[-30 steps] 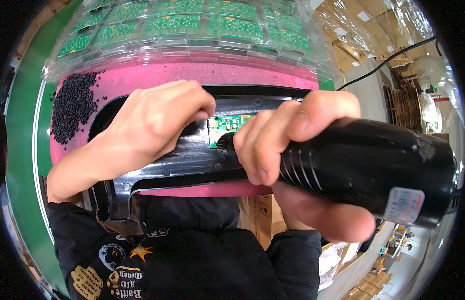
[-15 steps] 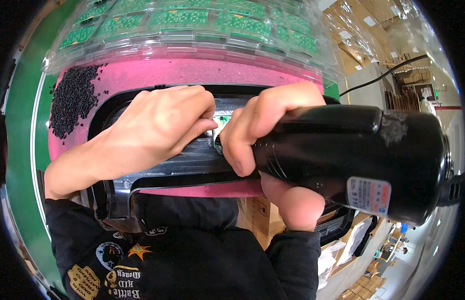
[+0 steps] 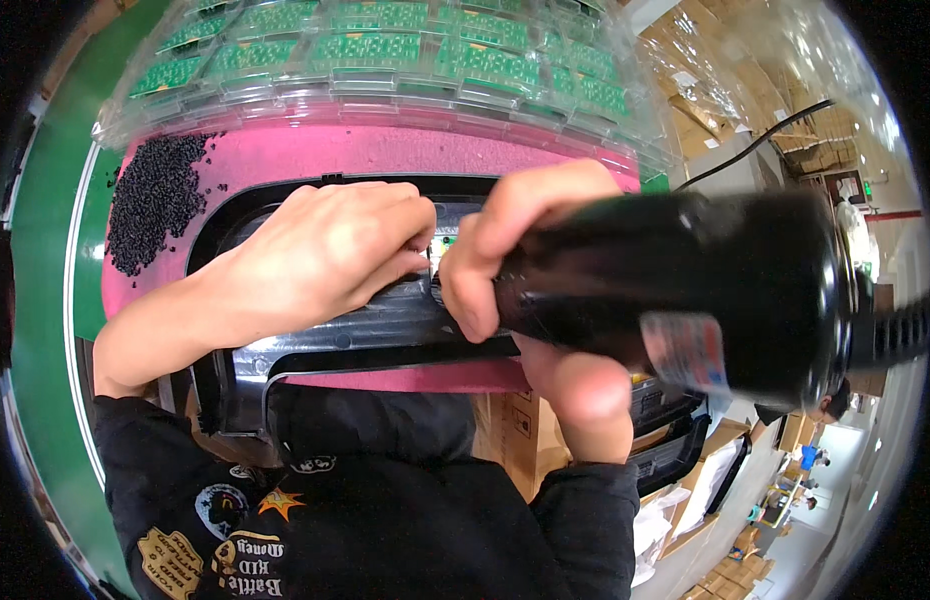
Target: The recorder is assembling circuit boards into plastic housings using an electric screwdriver.
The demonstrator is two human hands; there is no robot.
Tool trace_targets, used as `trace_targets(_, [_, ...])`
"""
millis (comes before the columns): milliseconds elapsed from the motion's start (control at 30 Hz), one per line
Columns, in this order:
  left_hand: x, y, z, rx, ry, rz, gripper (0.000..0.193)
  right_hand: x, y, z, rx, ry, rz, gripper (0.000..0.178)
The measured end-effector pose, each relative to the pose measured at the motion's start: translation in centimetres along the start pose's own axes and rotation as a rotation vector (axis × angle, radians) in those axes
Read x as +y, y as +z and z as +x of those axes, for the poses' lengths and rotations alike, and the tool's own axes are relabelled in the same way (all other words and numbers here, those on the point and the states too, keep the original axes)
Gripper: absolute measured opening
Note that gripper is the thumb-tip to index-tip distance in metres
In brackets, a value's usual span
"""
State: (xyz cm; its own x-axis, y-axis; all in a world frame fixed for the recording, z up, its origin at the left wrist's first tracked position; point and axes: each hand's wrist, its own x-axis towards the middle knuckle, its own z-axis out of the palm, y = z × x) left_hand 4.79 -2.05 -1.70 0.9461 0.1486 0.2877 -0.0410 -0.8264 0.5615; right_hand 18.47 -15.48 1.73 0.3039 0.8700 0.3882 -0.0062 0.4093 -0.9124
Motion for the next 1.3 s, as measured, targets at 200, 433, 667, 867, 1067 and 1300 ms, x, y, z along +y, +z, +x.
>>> trace_targets(200, [-0.4,0.3,0.5,-0.063,0.149,-0.071,0.018,-2.4,-0.8,0.3,-0.034,-0.313,0.237,0.063])
trace_targets(433, [0.3,0.0,1.1,0.019,0.265,-0.218,0.024,-4.6,-1.7,-0.2,-0.045,-0.396,0.251,0.053])
trace_targets(667, [1.1,0.1,1.2,0.040,0.229,-0.182,0.027,-4.7,-5.4,-0.7,-0.027,-0.266,0.025,0.068])
trace_targets(867, [0.7,0.3,1.1,0.041,0.200,-0.087,0.021,-1.3,-7.1,-0.7,0.226,-0.107,0.025,0.072])
trace_targets(1067, [1.1,0.3,1.2,0.043,0.196,-0.069,0.018,-1.2,-7.5,-1.0,0.262,-0.102,0.007,0.072])
trace_targets(1300, [0.8,0.3,1.2,0.023,0.181,-0.052,0.016,0.0,-7.6,-0.6,0.125,-0.156,0.033,0.074])
